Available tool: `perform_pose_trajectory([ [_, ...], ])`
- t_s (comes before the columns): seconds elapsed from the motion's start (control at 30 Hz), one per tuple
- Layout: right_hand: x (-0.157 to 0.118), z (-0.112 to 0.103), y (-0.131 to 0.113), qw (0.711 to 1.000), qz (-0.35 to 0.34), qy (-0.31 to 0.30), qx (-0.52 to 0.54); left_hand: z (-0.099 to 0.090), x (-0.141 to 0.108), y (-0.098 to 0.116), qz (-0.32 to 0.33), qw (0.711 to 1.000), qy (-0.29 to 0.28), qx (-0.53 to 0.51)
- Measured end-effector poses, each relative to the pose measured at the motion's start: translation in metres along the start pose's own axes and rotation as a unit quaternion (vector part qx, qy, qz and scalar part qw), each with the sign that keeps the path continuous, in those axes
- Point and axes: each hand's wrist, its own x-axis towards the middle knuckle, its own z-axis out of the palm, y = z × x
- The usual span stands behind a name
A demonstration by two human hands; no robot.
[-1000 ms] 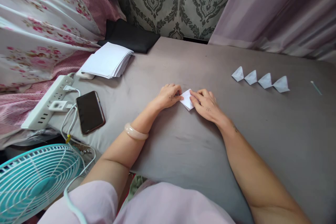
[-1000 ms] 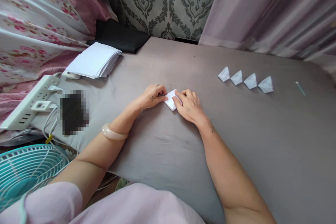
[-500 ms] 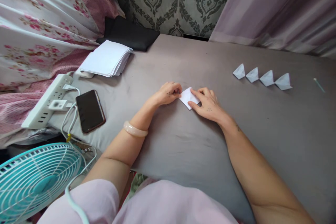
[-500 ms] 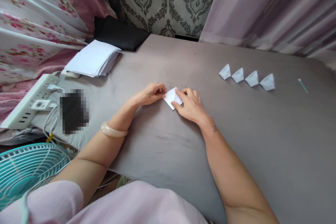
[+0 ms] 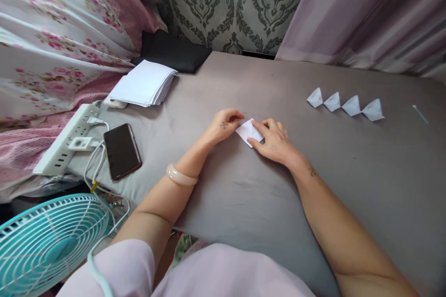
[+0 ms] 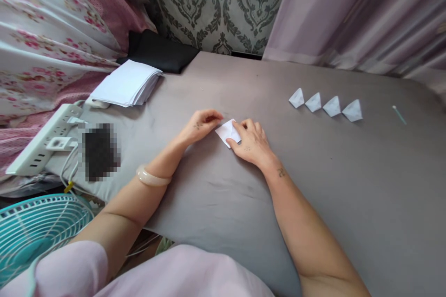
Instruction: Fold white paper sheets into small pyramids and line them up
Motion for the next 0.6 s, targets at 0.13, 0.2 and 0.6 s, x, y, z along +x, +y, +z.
perform_pose_trajectory([
  [0.13, 0.001, 0.003, 0.002, 1.000, -0.010, 0.017, 0.020, 0.020, -0.003, 0.002, 0.121, 0.987, -0.041, 0.094],
  [0.2, 0.003, 0.003, 0.008, 0.997, -0.022, 0.028, 0.062, 0.027, -0.003, -0.002, 0.152, 0.978, -0.049, 0.132],
  [0.6, 0.003, -0.002, 0.023, 0.968, 0.084, 0.125, 0.203, 0.030, -0.009, -0.009, 0.200, 0.946, -0.049, 0.250],
])
